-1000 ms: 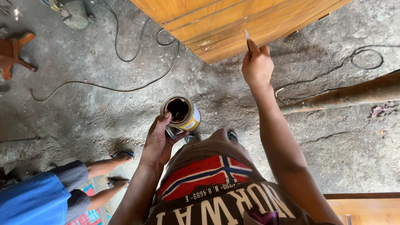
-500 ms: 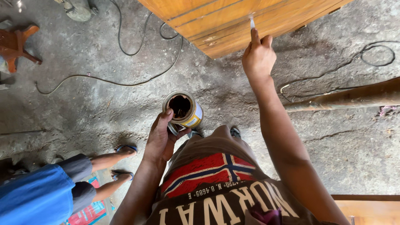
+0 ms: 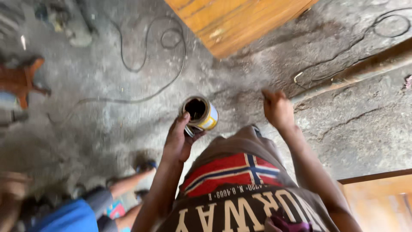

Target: The person retrieves a can of wood filler and a putty knife, then applies the filler into cracks and holes on a wooden cabinet door. The person repeatedly dips the putty knife into the can and spreads filler along the surface, working on multiple areas of the door.

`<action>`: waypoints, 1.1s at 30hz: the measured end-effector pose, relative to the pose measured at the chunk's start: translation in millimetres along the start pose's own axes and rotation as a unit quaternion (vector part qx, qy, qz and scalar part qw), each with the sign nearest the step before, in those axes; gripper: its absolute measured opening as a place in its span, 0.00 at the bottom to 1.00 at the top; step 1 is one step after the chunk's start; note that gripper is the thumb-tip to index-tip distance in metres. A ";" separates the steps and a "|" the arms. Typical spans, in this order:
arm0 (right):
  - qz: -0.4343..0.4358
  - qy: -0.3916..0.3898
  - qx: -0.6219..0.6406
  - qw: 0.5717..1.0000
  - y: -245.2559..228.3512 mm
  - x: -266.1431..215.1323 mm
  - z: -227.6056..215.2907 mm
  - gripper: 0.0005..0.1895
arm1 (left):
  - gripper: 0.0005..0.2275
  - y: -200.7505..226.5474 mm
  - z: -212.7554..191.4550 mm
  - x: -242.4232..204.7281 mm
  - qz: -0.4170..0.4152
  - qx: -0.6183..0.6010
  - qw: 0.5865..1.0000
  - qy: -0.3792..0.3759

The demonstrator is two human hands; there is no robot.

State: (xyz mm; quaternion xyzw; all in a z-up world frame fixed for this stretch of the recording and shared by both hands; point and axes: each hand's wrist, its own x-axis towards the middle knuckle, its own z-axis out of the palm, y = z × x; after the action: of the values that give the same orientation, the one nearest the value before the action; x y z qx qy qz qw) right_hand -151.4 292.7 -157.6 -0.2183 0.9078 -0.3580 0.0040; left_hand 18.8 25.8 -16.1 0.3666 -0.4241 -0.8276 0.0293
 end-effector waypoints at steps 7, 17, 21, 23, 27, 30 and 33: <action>0.111 0.042 0.019 0.993 -31.5 -122.4 -2.8 0.17 | 0.19 -19.9 -58.1 16.5 -0.046 0.049 0.996 -0.052; 0.096 0.010 0.050 0.994 -50.4 -171.8 43.2 0.18 | 0.21 -87.4 -80.7 30.6 -0.142 0.119 0.983 0.019; 0.128 -0.026 0.056 0.990 -9.6 -159.1 72.3 0.18 | 0.25 -137.8 -75.2 52.8 -0.045 0.148 0.988 0.018; 0.090 0.008 0.054 0.994 20.9 -150.6 94.4 0.18 | 0.27 -173.1 -76.5 73.1 0.052 0.194 0.980 0.000; 0.067 0.040 0.061 0.995 94.3 -137.2 157.0 0.19 | 0.26 -261.7 -82.7 167.2 0.029 0.121 0.991 0.043; 0.033 0.035 0.029 0.998 147.1 -124.5 219.0 0.18 | 0.25 -340.7 -109.0 218.7 0.019 0.055 0.997 0.056; -0.015 0.073 0.000 0.997 177.1 -116.2 265.6 0.20 | 0.25 -405.8 -144.7 251.5 0.104 0.129 0.986 0.025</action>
State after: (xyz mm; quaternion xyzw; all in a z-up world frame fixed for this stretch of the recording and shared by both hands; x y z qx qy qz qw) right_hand -72.4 281.7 -487.9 -0.2056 0.9023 -0.3729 -0.0679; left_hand 33.3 96.1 -509.8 0.3421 -0.5621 -0.7489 0.0784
